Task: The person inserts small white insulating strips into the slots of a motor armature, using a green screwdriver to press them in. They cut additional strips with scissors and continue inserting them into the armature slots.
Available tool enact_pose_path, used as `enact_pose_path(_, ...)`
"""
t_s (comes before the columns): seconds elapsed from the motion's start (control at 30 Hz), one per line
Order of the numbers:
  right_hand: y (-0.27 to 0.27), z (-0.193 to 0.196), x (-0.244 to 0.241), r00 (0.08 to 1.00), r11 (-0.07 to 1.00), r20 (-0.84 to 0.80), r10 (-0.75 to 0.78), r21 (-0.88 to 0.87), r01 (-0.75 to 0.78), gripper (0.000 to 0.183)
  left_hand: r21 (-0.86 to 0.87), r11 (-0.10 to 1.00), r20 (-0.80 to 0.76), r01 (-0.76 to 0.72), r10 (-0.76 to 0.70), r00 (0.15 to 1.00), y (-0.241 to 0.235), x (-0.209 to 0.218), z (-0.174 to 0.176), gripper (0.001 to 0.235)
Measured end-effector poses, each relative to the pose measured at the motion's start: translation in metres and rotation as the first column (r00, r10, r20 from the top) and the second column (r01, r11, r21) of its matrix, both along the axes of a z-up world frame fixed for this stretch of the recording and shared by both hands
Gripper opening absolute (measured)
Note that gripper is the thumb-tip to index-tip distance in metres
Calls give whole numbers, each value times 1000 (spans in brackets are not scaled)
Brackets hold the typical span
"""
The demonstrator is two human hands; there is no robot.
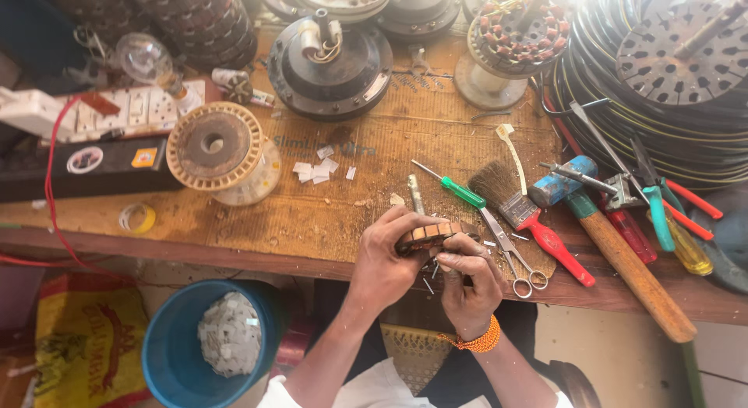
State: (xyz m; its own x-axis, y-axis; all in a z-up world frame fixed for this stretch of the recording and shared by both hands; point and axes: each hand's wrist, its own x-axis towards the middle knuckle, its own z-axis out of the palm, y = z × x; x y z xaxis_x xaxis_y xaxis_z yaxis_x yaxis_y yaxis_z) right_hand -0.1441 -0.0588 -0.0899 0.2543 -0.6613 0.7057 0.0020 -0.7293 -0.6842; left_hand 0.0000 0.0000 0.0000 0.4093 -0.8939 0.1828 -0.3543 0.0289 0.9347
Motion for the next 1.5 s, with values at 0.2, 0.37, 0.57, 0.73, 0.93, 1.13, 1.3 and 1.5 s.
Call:
enact_pose_path(0.2, -2, 11, -5, 999, 995, -25, -48, -94, 45, 11, -107, 986, 58, 129, -123, 991, -4, 5, -2, 32)
enact_pose_path(0.37, -18, 27, 2, 992, 986, -122, -24, -165, 4, 14, -343, 933, 295, -112, 220, 930, 4, -8, -14, 53)
enact_pose_path(0.57, -15, 39, 9, 988, 980, -152, -14, -197, -17, 14, -505, 811, 489, -295, 550, 677, 19, -20, -35, 50)
enact_pose_path(0.73, -11, 40, 10, 987, 985, -157, -23, -172, -5, 13, -551, 783, 469, -290, 578, 668, 17, -16, -53, 46)
enact_pose_path(0.93, -6, 39, 10, 987, 983, -158, -44, -182, 14, 11, -514, 803, 424, -302, 543, 724, 16, -20, -65, 41)
enact_pose_path(1.13, -6, 32, 6, 989, 985, -145, -22, -172, -3, 14, -522, 822, 432, -227, 485, 760, 16, -19, -61, 22)
enact_pose_path(1.3, -14, 29, 2, 992, 976, -123, 39, -209, -64, 17, -490, 859, 146, -147, 247, 958, 23, -3, -35, 36)
enact_pose_path(1.5, -12, 25, -4, 983, 945, -158, 93, -298, -137, 24, -136, 990, -495, 25, -89, 864, 26, 7, -10, 76)
